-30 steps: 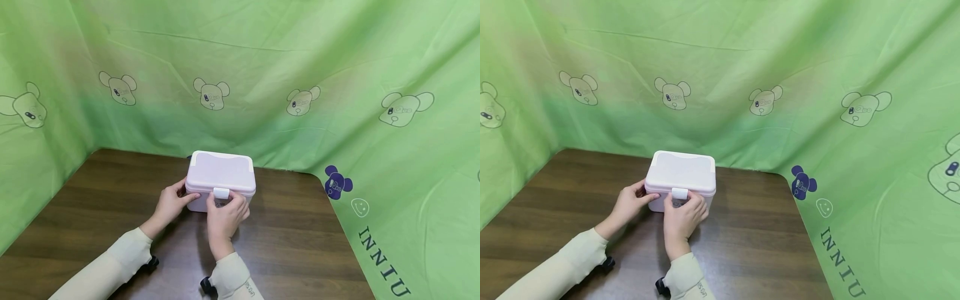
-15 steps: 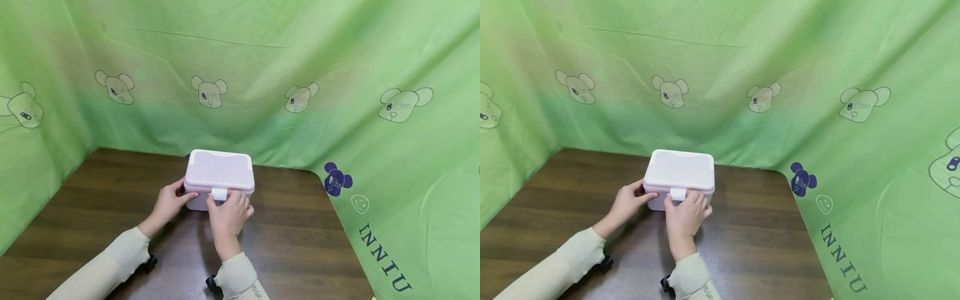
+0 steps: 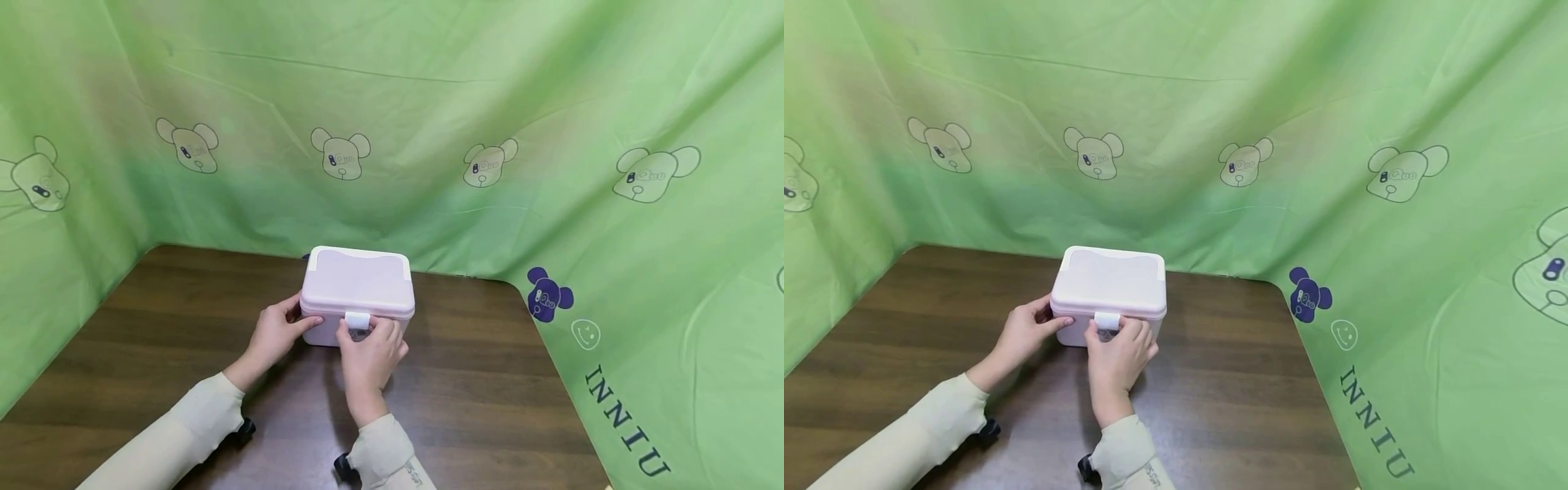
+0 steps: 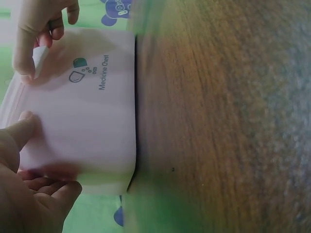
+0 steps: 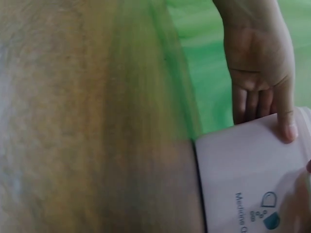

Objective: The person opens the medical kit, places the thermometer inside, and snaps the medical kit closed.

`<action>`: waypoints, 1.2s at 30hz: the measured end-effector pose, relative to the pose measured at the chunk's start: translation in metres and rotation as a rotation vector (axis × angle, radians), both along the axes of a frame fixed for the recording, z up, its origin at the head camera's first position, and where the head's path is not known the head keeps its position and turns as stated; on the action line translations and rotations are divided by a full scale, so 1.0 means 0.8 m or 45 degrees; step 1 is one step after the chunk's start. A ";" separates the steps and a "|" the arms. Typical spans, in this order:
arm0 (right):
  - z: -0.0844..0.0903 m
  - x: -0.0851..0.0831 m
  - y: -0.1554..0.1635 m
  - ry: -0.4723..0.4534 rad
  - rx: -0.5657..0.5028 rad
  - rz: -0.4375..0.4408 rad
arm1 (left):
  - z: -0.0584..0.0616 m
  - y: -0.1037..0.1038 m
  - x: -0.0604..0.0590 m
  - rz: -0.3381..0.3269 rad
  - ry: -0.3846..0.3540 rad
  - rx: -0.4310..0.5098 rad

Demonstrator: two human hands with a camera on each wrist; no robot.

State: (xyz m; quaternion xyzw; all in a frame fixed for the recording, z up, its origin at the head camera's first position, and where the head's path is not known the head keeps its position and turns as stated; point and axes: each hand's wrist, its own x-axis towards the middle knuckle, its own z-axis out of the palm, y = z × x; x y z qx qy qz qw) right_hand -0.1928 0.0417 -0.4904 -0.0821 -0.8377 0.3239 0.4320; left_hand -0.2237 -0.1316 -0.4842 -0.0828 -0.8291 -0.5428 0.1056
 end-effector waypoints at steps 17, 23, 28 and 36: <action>-0.011 -0.001 0.003 -0.018 -0.092 0.076 | 0.000 0.000 0.003 -0.015 -0.017 0.019; -0.005 0.013 0.020 -0.057 -0.113 0.272 | 0.001 -0.001 0.003 -0.007 0.002 0.027; 0.010 0.019 0.050 -0.092 -0.068 0.536 | 0.005 -0.001 0.002 -0.006 0.027 0.007; 0.027 0.030 0.094 -0.318 -0.140 0.877 | 0.004 -0.002 0.017 -0.023 -0.064 -0.041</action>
